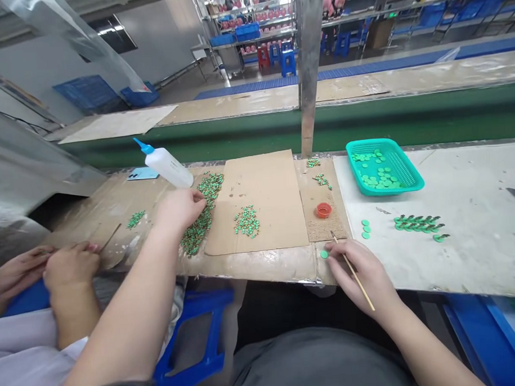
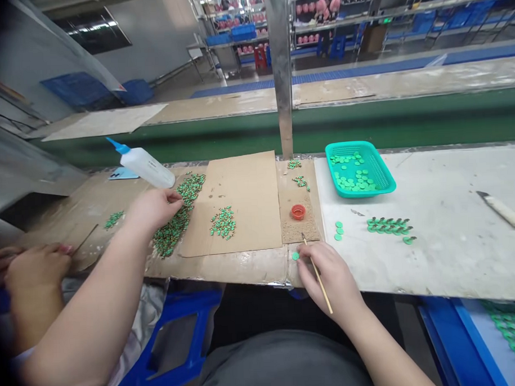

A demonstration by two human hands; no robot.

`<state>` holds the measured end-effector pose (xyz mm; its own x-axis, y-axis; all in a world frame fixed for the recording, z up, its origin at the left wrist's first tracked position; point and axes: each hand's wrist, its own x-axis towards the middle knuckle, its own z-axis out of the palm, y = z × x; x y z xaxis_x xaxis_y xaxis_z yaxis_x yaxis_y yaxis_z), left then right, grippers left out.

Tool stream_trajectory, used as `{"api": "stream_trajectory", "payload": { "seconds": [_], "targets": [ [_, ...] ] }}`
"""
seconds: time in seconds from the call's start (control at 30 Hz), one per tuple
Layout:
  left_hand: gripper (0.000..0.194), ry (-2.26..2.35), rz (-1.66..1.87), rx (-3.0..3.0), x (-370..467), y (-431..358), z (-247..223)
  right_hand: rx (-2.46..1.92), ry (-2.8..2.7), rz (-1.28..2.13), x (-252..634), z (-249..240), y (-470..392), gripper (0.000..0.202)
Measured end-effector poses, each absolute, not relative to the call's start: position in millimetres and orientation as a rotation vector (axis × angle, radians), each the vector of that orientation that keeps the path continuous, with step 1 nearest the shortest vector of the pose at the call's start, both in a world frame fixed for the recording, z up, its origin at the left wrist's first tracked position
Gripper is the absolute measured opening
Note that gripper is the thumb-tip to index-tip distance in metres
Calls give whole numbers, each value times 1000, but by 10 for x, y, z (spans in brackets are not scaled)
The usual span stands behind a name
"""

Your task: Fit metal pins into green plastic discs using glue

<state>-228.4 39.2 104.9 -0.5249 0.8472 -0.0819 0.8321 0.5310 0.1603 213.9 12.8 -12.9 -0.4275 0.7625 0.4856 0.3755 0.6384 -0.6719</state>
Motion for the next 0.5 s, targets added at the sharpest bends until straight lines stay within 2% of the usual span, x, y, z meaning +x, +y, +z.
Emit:
{"api": "stream_trajectory", "payload": {
  "seconds": [0.2,0.5],
  "targets": [
    [35,2332,-1,1568,-1881,358,991,-862,-2040,588,2139,-116,136,11],
    [38,2356,47,1539,-1710,201,827,-834,-2059,570,2141,-102,144,12]
  ]
}}
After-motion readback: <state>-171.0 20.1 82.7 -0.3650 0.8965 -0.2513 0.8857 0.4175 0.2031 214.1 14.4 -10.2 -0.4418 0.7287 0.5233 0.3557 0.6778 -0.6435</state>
